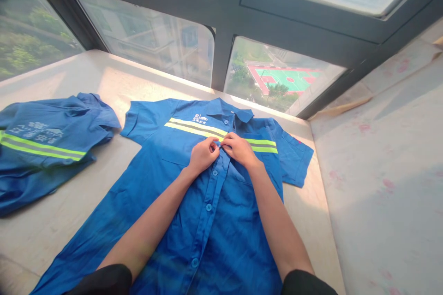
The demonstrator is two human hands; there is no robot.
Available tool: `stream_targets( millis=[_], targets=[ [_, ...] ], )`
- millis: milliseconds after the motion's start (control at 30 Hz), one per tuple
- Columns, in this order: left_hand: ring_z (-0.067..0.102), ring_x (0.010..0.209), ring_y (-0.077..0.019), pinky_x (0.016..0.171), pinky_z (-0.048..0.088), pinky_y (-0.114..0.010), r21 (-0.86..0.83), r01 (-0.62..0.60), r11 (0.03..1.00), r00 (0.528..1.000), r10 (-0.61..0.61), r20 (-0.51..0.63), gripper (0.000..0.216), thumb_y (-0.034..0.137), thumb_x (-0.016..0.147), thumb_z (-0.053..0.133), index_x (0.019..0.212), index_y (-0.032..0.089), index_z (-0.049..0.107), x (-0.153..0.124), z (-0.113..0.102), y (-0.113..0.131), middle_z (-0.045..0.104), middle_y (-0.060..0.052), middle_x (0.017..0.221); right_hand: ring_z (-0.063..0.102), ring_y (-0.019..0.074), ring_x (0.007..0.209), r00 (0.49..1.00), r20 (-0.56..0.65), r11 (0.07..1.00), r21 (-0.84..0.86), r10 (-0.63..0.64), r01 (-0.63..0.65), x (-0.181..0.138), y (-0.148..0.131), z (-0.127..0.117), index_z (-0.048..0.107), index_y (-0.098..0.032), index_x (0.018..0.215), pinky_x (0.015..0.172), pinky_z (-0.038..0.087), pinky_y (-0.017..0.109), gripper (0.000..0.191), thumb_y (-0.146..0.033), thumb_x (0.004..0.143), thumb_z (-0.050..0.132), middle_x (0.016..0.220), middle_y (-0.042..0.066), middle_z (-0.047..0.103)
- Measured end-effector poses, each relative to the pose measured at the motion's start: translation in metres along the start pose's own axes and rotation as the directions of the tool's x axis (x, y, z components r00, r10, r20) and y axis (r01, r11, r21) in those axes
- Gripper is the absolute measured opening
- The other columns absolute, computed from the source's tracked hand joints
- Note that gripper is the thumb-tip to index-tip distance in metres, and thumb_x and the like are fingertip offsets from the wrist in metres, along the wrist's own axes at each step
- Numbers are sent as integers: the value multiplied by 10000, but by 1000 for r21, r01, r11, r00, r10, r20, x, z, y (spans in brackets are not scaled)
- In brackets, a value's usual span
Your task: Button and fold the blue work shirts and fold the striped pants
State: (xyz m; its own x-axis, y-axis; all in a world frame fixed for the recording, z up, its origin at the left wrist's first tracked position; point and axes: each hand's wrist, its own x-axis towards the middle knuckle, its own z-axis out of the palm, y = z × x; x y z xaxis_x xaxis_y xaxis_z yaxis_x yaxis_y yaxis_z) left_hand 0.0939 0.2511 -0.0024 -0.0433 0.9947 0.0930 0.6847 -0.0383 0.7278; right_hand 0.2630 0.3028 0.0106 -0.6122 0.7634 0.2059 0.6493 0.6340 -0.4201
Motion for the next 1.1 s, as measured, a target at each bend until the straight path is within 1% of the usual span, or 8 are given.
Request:
stream_targets(
  millis=[100, 200, 300, 433, 600, 800, 967, 1100],
  targets=[
    [682, 855, -176, 775, 491, -255, -17, 4, 1000, 1000, -4, -2, 362, 170, 826, 583, 1177, 231, 646, 1, -1, -1, 749, -11, 937, 639, 201, 946, 1000, 1, 998, 60, -30, 30, 4, 2, 2, 727, -218, 982, 807, 482, 293, 203, -167, 893, 552, 1031, 55, 698],
    [681, 840, -178, 768, 492, -256, -13, 0, 1000, 1000, -1, -10, 347, 171, 824, 582, 1160, 220, 655, 1, -2, 1, 750, -17, 930, 632, 200, 894, 1000, 17, 998, 59, -19, 18, 7, 0, 3, 721, -206, 1002, 776, 472, 288, 243, -122, 869, 536, 952, 53, 693],
    [682, 848, -181, 787, 494, -257, -12, 15, 1000, 1000, -15, -21, 325, 180, 847, 568, 1156, 221, 660, 1, -1, 1, 752, -23, 943, 610, 189, 862, 999, 24, 996, 84, -26, 24, 8, 0, 2, 711, -206, 1087, 748, 464, 276, 307, -102, 858, 534, 964, 57, 666],
    [675, 874, -178, 833, 493, -260, -28, -1, 1000, 999, 0, -34, 322, 173, 877, 542, 1177, 211, 653, 1, 0, -1, 749, -28, 976, 578, 165, 792, 997, 37, 989, 131, -69, 63, 5, 5, 0, 734, -203, 1017, 712, 461, 264, 227, -133, 869, 577, 913, 45, 600],
    [640, 959, -200, 852, 480, -279, 130, -114, 985, 993, 112, 26, 245, 222, 893, 581, 1108, 223, 698, 0, 0, -1, 693, -56, 1081, 572, 157, 769, 992, 23, 978, 168, -126, 120, 2, 10, -1, 750, -206, 956, 706, 470, 267, 174, -157, 892, 596, 867, 33, 561],
    [616, 949, -192, 819, 471, -283, 254, -80, 964, 993, 56, 101, 240, 283, 945, 545, 1118, 239, 705, -2, -1, 5, 616, -79, 1129, 575, 163, 778, 991, 22, 981, 145, -133, 129, 2, 17, 0, 764, -229, 950, 717, 484, 281, 171, -237, 931, 594, 857, 33, 570],
    [632, 962, -200, 821, 474, -277, 152, -56, 987, 997, 48, 52, 185, 234, 926, 564, 1002, 232, 732, 1, -1, 5, 678, -65, 1041, 573, 185, 795, 990, -42, 989, 58, -132, 135, -2, 19, 6, 766, -238, 947, 714, 483, 297, 226, -298, 966, 549, 833, 44, 586],
    [660, 926, -195, 847, 485, -280, -25, -37, 999, 999, 37, -7, 130, 195, 887, 602, 895, 215, 730, 4, -2, 3, 743, -38, 956, 611, 193, 883, 985, -143, 994, 35, -97, 103, -9, 12, 9, 740, -227, 972, 787, 496, 297, 258, -318, 993, 500, 942, 73, 646]
  ],
)
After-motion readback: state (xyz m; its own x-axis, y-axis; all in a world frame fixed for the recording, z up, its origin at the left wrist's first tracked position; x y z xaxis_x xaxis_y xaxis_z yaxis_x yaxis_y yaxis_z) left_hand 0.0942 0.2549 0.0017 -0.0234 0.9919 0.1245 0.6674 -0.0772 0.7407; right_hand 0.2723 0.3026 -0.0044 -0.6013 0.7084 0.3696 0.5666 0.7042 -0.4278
